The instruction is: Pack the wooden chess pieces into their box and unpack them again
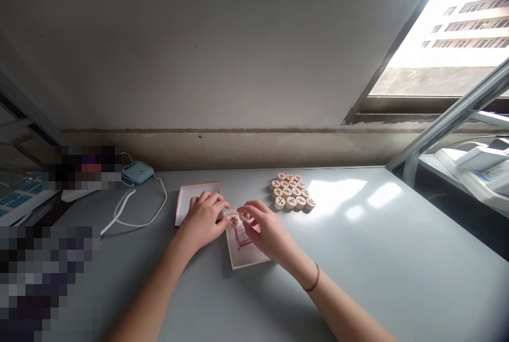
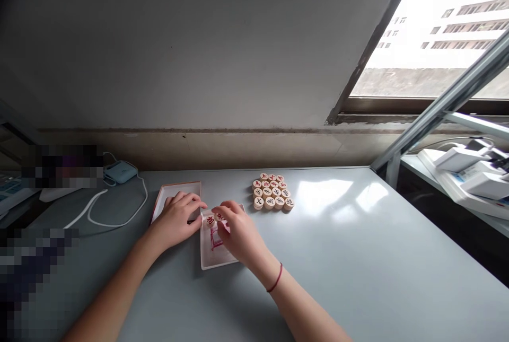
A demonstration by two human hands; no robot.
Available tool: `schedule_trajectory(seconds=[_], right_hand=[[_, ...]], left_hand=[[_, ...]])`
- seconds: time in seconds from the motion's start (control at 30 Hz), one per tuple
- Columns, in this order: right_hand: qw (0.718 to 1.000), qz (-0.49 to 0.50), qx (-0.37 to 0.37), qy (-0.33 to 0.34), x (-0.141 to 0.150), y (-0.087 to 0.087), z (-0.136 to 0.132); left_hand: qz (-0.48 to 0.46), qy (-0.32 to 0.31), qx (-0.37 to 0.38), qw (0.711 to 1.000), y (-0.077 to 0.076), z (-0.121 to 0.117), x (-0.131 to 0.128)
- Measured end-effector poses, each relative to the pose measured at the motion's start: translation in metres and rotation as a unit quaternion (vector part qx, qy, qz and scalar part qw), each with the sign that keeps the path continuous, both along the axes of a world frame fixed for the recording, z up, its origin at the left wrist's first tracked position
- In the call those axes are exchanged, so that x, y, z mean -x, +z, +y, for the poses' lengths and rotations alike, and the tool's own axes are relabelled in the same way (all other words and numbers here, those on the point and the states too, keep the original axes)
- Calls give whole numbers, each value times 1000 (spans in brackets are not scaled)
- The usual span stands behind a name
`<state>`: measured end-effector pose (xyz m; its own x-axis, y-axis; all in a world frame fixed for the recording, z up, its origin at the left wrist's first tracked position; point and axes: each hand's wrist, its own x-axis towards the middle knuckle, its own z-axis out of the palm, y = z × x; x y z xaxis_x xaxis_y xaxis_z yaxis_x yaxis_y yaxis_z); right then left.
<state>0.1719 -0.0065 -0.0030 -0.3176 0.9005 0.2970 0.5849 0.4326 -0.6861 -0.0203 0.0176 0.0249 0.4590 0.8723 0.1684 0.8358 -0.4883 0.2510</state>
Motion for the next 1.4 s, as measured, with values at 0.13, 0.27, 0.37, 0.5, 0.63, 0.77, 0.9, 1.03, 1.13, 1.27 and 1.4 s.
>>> schedule_trajectory(seconds=[0.13, 0.27, 0.37, 0.5, 0.63, 0.77, 0.9, 1.03, 1.13, 1.27, 1.4], right_hand=[[990, -128, -56, 6, 16, -3, -1], [976, -201, -86, -21, 19, -7, 2], [971, -226, -76, -31, 20, -9, 4], [969, -234, -77, -26, 25, -11, 6], [973, -219, -67, -20, 26, -9, 4], [985, -166, -29, -44, 11, 4, 8], [973, -163, -7, -164, -21, 20, 36], [936, -251, 45, -244, -49, 31, 78], [924, -287, 82, -240, -59, 36, 101], [923, -315, 110, -193, -62, 40, 112], [917, -344, 135, -153, -57, 39, 108]], left_hand=[[19, 27, -13, 999, 1, 0, 2], [20, 10, -23, 999, -6, 2, 4], [20, 12, -8, 1000, -11, 4, 5], [8, 15, 12, 1000, -15, 6, 6], [7, 17, 20, 1000, -15, 6, 4], [-10, 26, 18, 999, -11, 3, -3], [8, 47, 8, 999, -11, -4, -16], [57, 85, -19, 995, -17, -10, -28], [75, 89, -21, 993, -22, -11, -31], [72, 70, -14, 995, -24, -9, -29], [64, 50, -4, 997, -23, -8, -26]])
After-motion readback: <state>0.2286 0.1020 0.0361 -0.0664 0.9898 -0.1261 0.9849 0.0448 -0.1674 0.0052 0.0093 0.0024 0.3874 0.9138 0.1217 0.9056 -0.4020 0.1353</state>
